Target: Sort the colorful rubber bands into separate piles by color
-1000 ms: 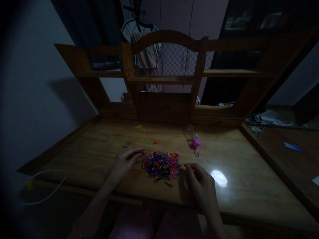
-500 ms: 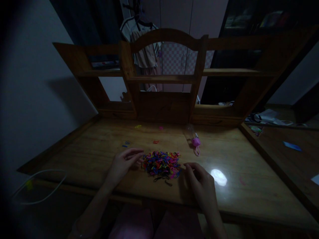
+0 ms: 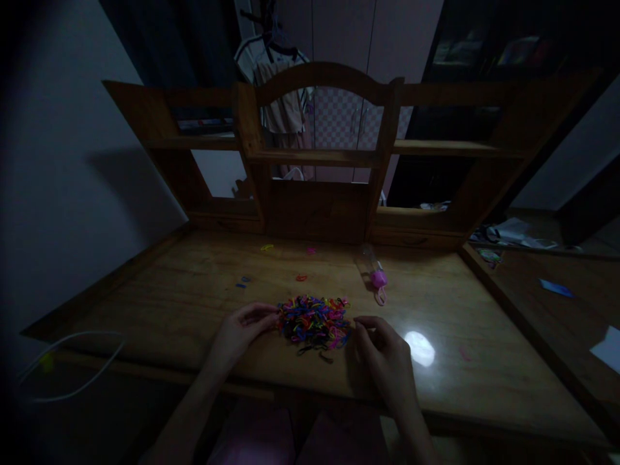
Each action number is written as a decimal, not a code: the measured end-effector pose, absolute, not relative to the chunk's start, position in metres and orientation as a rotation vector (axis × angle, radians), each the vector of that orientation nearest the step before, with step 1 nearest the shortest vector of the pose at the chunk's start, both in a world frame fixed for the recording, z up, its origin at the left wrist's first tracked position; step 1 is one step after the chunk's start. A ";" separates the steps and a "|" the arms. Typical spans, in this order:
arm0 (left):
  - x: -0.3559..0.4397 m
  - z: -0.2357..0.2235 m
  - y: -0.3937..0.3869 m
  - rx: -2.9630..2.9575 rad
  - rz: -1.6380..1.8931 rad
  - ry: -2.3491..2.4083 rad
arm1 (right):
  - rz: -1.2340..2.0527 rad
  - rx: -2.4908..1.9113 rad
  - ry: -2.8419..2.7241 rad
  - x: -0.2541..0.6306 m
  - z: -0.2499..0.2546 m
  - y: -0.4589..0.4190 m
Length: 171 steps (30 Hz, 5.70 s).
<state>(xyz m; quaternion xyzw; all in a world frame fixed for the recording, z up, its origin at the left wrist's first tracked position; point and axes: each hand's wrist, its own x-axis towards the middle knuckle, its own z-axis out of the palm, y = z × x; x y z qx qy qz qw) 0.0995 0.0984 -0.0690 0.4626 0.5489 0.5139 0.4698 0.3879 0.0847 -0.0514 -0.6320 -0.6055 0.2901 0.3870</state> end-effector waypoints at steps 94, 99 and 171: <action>0.096 -0.072 0.104 1.127 1.296 1.252 | -0.148 -1.912 -2.267 0.405 -0.014 0.271; 0.096 -0.073 0.105 1.119 1.302 1.243 | -0.083 -2.025 -2.223 0.431 -0.029 0.271; 0.103 -0.049 0.089 1.369 1.133 1.225 | 0.081 -1.389 -2.082 0.379 0.010 0.214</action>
